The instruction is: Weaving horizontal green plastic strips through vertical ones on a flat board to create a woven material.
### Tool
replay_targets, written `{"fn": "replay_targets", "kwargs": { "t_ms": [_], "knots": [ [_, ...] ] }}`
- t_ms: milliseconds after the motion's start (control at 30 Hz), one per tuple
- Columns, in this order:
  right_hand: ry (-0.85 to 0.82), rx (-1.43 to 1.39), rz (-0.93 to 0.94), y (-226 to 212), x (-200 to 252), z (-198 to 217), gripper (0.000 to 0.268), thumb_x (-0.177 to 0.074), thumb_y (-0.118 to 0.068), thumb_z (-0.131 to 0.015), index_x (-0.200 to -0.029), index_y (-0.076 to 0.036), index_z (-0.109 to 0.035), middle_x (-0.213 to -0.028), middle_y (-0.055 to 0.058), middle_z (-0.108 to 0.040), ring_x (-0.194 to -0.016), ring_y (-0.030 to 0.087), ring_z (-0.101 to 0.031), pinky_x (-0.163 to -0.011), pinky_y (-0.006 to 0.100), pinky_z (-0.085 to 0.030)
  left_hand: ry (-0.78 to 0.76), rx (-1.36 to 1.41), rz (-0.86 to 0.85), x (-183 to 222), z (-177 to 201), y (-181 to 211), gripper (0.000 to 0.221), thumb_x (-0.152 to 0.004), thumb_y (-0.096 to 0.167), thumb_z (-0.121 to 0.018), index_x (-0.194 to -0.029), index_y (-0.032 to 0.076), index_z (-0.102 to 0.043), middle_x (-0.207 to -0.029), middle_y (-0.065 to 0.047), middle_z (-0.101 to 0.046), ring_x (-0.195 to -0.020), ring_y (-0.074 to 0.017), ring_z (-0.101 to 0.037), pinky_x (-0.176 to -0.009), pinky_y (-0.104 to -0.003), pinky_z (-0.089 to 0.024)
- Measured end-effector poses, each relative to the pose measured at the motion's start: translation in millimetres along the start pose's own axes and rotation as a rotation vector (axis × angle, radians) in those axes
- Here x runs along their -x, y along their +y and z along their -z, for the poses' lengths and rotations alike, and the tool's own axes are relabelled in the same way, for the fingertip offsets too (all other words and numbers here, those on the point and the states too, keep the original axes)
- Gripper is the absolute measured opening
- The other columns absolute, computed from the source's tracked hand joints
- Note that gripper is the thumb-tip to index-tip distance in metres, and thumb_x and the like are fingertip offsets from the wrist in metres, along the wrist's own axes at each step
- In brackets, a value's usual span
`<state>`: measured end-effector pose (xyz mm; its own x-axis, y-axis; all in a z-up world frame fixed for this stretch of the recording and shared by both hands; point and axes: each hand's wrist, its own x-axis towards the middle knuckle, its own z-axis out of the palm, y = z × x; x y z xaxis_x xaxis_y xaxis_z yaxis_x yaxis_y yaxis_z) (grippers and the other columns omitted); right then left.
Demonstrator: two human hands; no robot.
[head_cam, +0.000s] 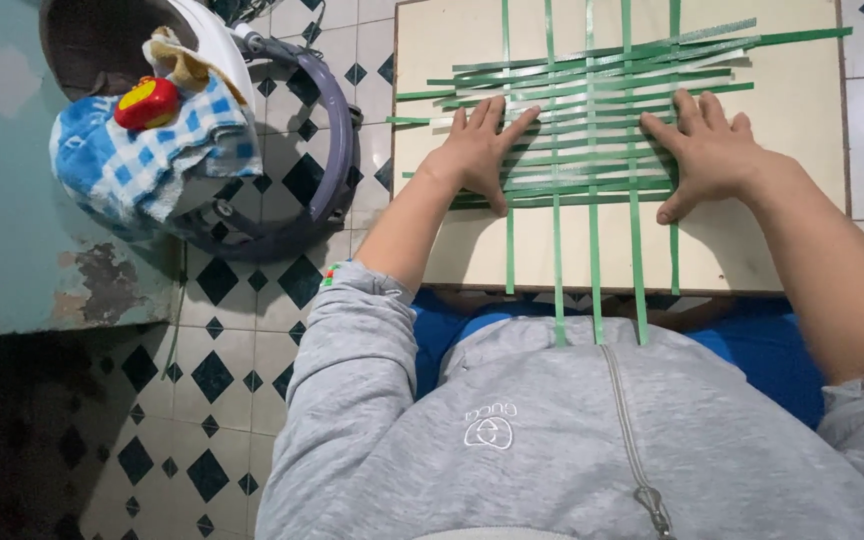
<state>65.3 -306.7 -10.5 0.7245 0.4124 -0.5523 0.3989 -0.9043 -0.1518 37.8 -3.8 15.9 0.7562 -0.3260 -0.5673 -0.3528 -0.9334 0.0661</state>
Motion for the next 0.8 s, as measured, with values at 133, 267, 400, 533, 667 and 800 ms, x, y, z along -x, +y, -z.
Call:
{"fn": "replay_targets", "kwargs": {
  "t_ms": [133, 267, 400, 533, 667, 800],
  "knots": [
    [-0.005, 0.023, -0.006, 2.7, -6.8, -5.1, 0.142, -0.052, -0.042, -0.097, -0.154, -0.035, 0.002, -0.162, 0.011, 0.02, -0.148, 0.035, 0.02, -0.114, 0.061, -0.005, 0.007, 0.048, -0.008, 0.7, -1.6, 1.3, 0.142, -0.066, 0.052, -0.095, -0.153, 0.03, 0.016, -0.16, -0.027, 0.013, -0.148, -0.0401, 0.014, -0.117, -0.057, 0.001],
    [0.022, 0.012, 0.007, 6.8, -9.0, -10.9, 0.143, -0.05, -0.043, -0.097, -0.154, -0.035, 0.002, -0.162, 0.012, 0.02, -0.148, 0.036, 0.019, -0.114, 0.062, -0.003, 0.043, 0.036, -0.036, -1.1, -5.8, 1.6, 0.142, -0.066, 0.055, -0.095, -0.154, 0.029, 0.014, -0.16, -0.027, 0.011, -0.148, -0.041, 0.013, -0.116, -0.059, 0.0],
    [-0.013, 0.003, -0.007, 3.6, -7.1, -5.5, 0.143, -0.052, -0.042, -0.097, -0.154, -0.035, 0.003, -0.162, 0.01, 0.023, -0.148, 0.035, 0.022, -0.115, 0.061, -0.002, 0.039, 0.041, -0.033, -2.2, -3.7, 5.0, 0.142, -0.066, 0.056, -0.095, -0.154, 0.03, 0.014, -0.16, -0.026, 0.012, -0.148, -0.0407, 0.012, -0.116, -0.06, 0.0],
    [-0.009, 0.002, -0.002, 1.2, -5.7, -7.2, 0.143, -0.052, -0.043, -0.096, -0.154, -0.035, 0.003, -0.162, 0.011, 0.022, -0.148, 0.035, 0.022, -0.114, 0.062, -0.002, 0.019, 0.061, -0.018, -0.2, -2.9, 9.9, 0.141, -0.067, 0.054, -0.095, -0.154, 0.03, 0.013, -0.16, -0.024, 0.015, -0.148, -0.0374, 0.016, -0.117, -0.058, 0.002],
    [0.009, 0.021, -0.014, 2.2, -3.7, 0.6, 0.14, -0.054, -0.042, -0.096, -0.154, -0.035, 0.002, -0.162, 0.011, 0.022, -0.148, 0.035, 0.019, -0.115, 0.062, -0.002, 0.009, 0.032, -0.023, -5.3, 2.4, 8.7, 0.139, -0.067, 0.056, -0.091, -0.154, 0.03, 0.015, -0.16, -0.024, 0.017, -0.147, -0.0384, 0.017, -0.115, -0.06, 0.003],
    [0.001, -0.026, 0.012, 9.4, 4.8, 8.4, 0.138, -0.053, -0.051, -0.09, -0.155, -0.033, 0.002, -0.164, 0.004, 0.013, -0.151, 0.028, 0.012, -0.115, 0.059, -0.009, 0.014, 0.046, 0.014, 0.7, -2.4, 5.5, 0.142, -0.058, 0.064, -0.088, -0.156, 0.029, 0.008, -0.162, -0.012, 0.016, -0.147, -0.0357, 0.018, -0.115, -0.062, 0.004]
  ]
}}
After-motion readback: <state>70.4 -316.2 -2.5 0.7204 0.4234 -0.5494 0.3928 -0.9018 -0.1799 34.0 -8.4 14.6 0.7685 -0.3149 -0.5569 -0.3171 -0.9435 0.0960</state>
